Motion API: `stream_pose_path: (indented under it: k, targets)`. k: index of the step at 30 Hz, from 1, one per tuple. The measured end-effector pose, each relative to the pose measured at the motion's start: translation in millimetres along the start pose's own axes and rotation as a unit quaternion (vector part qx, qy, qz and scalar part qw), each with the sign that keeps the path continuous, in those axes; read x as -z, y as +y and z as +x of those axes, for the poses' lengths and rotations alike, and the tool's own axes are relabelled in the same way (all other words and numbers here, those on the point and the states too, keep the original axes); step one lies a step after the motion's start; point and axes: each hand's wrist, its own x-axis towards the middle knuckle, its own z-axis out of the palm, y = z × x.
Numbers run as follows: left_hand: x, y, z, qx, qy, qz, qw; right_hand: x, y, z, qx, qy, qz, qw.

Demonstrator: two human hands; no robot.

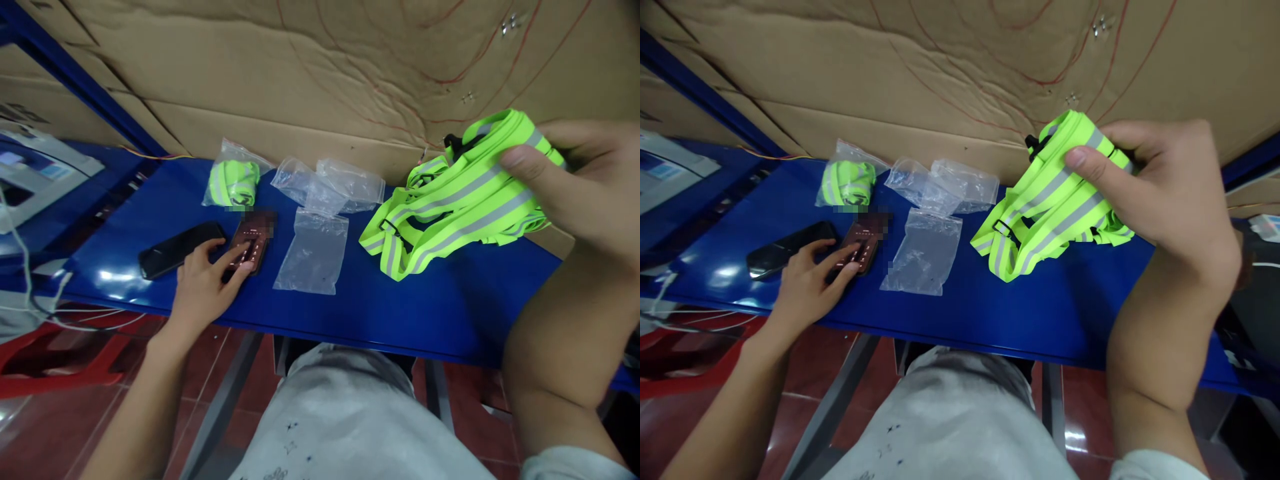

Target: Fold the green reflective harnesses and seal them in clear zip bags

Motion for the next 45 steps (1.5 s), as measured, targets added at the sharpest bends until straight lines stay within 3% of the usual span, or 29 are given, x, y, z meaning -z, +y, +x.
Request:
stream_pose_path:
  k: [9,17,22,28,39,45]
  targets:
    - [4.2,-1,-4,-0.006,0.034,-0.027,0.999,-1,4,1,0.014,0.004,0.008,1.0]
    - [2.8,-3,-8,-0.012,0.021,-0.024,0.999,-3,0,2,0.014,0.001,0.001,1.0]
    - [3.1,0,-11,-0.041,0.052,-0.042,0.997,-3,0,2,0.016,-0.001,0.002,1.0]
    - [2.7,2,-17,-0.068,0.04,-0.036,0.996,-3,2,3,0.023,-0.009,0.004,1.0]
    - [-3.5,7,-2,-0.039,0.014,-0.047,0.998,-1,-3,1,0.004,-0.012,-0.002,1.0]
    - [6.6,4,-10,-0.03,0.023,-0.045,0.998,-2,0,2,0.003,-0.009,-0.028,1.0]
